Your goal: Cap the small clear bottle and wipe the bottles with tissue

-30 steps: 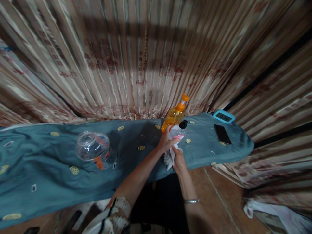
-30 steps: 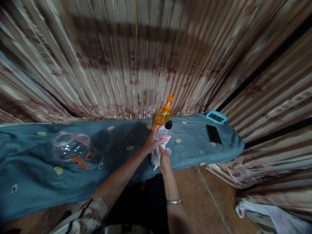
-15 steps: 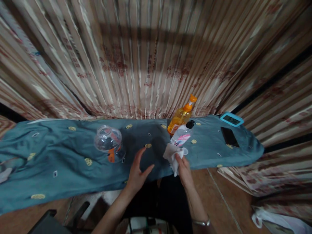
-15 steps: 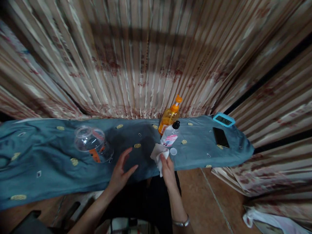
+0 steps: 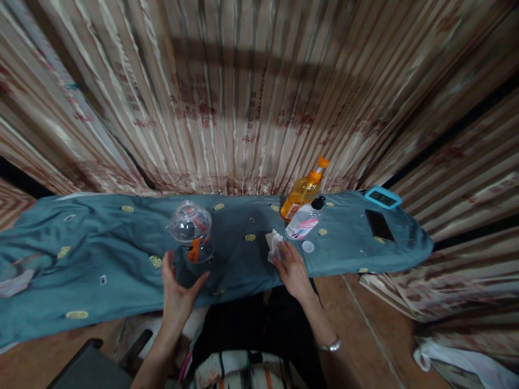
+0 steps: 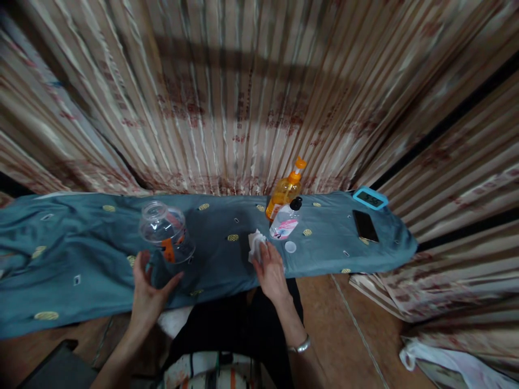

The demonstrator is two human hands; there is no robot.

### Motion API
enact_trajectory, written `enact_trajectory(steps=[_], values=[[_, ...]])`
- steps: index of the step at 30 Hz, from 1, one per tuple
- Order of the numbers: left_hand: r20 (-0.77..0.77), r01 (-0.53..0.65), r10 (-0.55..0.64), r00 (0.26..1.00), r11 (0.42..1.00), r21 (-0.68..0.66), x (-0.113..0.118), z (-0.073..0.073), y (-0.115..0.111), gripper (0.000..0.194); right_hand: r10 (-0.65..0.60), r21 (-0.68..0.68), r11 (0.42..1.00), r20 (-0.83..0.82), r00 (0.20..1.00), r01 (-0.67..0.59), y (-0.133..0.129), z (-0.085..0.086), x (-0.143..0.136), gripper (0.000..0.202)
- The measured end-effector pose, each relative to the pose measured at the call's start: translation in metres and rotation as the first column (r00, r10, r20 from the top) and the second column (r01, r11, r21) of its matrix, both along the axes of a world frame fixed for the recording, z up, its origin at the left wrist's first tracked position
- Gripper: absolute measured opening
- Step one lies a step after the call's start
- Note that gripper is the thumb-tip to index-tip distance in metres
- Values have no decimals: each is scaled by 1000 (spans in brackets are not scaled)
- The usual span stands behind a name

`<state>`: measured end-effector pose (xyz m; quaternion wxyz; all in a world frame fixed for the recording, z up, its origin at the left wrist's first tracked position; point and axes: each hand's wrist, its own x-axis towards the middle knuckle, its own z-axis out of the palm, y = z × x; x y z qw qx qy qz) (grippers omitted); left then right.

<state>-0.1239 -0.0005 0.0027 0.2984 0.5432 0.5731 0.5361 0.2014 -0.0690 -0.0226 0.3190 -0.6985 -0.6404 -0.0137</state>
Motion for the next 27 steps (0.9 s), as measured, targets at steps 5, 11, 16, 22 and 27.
enact_trajectory(steps=[5, 11, 16, 22, 27], values=[[-25, 77, -76, 997, 996, 52, 9, 3, 33, 132, -171, 67, 982, -64, 983, 175, -13, 12, 33, 61], [-27, 73, -73, 997, 997, 21, 22, -1, 48, 127, 3, -35, 999, -95, 995, -6, 2, 11, 9, 48], [-24, 28, -27, 999, 999, 32, 26, -9, 55, 118, 50, -74, 995, -120, 991, -59, 33, 4, -17, 29], [-7, -39, 39, 999, 999, 0, 26, -14, 61, 94, 136, -44, 989, -146, 980, -143, 41, 6, -31, 32], [-31, -66, 65, 997, 997, -25, 23, -16, 63, 86, -78, -15, 997, -124, 989, 76, 17, 8, 10, 46]])
